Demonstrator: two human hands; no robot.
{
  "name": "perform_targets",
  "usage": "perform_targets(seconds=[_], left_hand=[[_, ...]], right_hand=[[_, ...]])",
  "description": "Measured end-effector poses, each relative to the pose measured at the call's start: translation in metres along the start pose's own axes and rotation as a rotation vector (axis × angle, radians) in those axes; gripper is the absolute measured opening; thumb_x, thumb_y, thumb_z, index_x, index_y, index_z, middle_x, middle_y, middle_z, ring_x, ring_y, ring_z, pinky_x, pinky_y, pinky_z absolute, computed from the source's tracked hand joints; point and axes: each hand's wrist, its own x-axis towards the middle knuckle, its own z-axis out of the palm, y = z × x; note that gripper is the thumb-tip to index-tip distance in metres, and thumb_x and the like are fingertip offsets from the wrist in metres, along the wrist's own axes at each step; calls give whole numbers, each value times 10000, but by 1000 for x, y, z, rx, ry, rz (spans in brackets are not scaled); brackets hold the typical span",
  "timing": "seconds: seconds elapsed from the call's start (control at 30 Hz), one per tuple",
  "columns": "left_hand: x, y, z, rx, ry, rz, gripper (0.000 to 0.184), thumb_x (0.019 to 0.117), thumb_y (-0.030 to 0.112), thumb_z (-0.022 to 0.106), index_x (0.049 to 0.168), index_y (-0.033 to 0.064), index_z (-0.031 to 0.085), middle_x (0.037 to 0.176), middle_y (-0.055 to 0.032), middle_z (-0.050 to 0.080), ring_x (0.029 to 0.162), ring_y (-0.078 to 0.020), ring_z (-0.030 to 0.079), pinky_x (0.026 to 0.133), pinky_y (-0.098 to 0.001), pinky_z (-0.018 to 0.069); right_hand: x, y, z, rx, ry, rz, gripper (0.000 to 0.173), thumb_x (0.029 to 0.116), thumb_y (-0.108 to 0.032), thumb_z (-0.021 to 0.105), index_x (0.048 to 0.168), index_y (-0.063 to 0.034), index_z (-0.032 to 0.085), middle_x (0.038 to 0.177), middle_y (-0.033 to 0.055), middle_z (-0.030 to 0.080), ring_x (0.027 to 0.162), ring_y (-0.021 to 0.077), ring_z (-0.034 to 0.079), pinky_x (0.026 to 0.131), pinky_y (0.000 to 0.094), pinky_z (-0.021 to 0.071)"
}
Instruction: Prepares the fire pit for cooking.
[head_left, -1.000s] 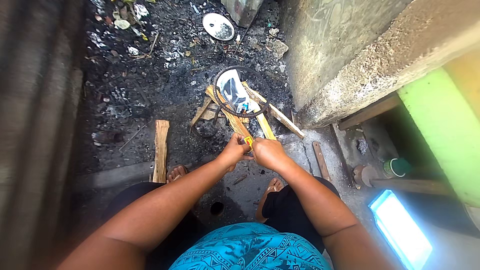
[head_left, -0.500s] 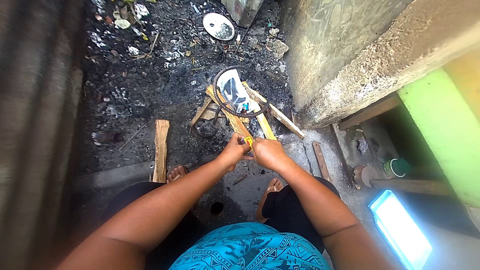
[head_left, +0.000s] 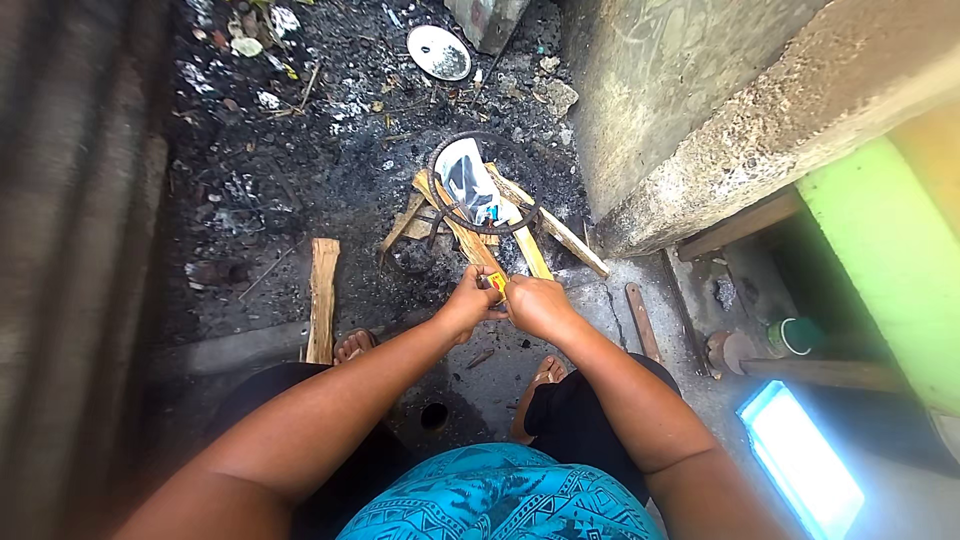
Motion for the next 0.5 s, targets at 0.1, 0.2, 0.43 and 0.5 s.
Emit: perform_targets(seconds=[0.1, 0.2, 0.43, 0.5], left_hand=[[0, 1, 0, 26, -12, -6, 445, 1031, -9, 525, 1438, 102, 385, 1069, -166, 620, 855, -245, 698, 756, -412, 616], [0, 1, 0, 36, -21, -7, 462, 1031, -14, 520, 1462, 92, 392, 1118, -171, 618, 889, -251, 701, 771, -413, 618], [1, 1, -1, 34, -37, -7, 463, 1037, -22, 508, 1472, 107, 416, 1165, -172, 628, 919, -252, 702, 784, -413, 612], [1, 1, -1, 43, -39, -10, 464, 1037, -20, 507, 1474, 109, 418, 1156, -170, 633, 911, -245, 704, 782, -406, 613]], right_hand=[[0, 0, 0, -2, -7, 3, 202, 1007, -181, 573, 999, -24, 701, 1092, 137, 689, 1021, 314, 691, 803, 524, 561], [0, 0, 0, -2, 3, 2, 204, 1006, -188, 580, 990, -27, 703, 1079, 137, 690, 1008, 317, 693, 792, 524, 560], [0, 0, 0, -7, -3, 4, 202, 1002, -191, 589, 994, -24, 702, 1082, 139, 690, 1007, 322, 693, 786, 528, 559], [0, 0, 0, -7, -7, 6, 202, 1002, -193, 590, 992, -24, 701, 1086, 141, 690, 1010, 324, 693, 786, 529, 558]])
